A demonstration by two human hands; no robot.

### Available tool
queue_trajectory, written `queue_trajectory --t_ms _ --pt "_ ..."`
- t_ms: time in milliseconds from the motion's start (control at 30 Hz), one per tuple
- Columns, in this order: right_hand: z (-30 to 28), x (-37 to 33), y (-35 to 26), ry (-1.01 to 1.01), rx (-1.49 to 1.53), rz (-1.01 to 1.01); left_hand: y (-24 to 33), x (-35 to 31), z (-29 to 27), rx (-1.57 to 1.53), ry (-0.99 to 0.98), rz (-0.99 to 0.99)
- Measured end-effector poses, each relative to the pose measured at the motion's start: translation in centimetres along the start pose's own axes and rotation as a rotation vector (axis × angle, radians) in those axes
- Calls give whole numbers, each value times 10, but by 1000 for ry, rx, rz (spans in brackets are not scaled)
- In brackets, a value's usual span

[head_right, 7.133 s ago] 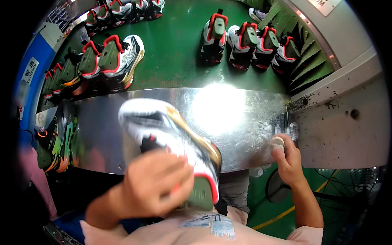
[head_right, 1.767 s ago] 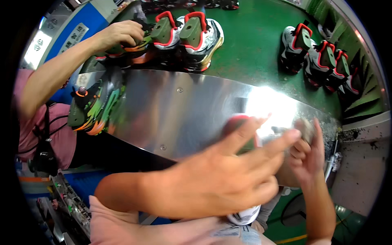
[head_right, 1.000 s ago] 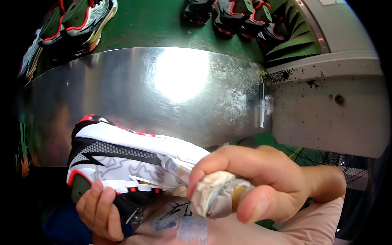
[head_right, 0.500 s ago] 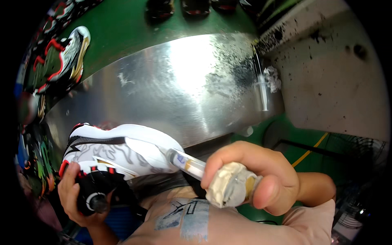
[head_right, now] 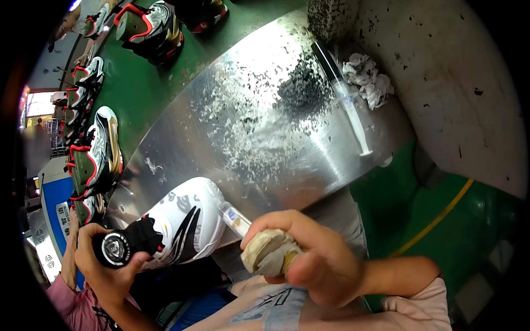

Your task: The person applies liquid from a syringe to the edges and seams of several shoes on a metal workbench and then wipes the surface with a cloth.

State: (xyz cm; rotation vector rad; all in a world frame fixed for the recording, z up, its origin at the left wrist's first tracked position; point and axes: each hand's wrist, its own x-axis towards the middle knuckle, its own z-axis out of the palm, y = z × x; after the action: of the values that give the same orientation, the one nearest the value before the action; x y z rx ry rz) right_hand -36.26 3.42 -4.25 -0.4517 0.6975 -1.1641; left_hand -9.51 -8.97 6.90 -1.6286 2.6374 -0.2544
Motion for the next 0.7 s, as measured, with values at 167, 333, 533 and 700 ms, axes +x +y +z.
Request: queue_trajectory --t_ms 167,333,533,700 --pt "3 6 -2 28 -316 -103 -8 7 12 -371 72 -186" --pt "-13 14 -29 282 -267 -670 -85 129 7 -388 283 -364" --pt "13 50 -16 267 -613 -500 -74 271 126 -490 187 -526" --pt "11 55 -33 355 -805 -588 -112 175 76 -780 513 -21"
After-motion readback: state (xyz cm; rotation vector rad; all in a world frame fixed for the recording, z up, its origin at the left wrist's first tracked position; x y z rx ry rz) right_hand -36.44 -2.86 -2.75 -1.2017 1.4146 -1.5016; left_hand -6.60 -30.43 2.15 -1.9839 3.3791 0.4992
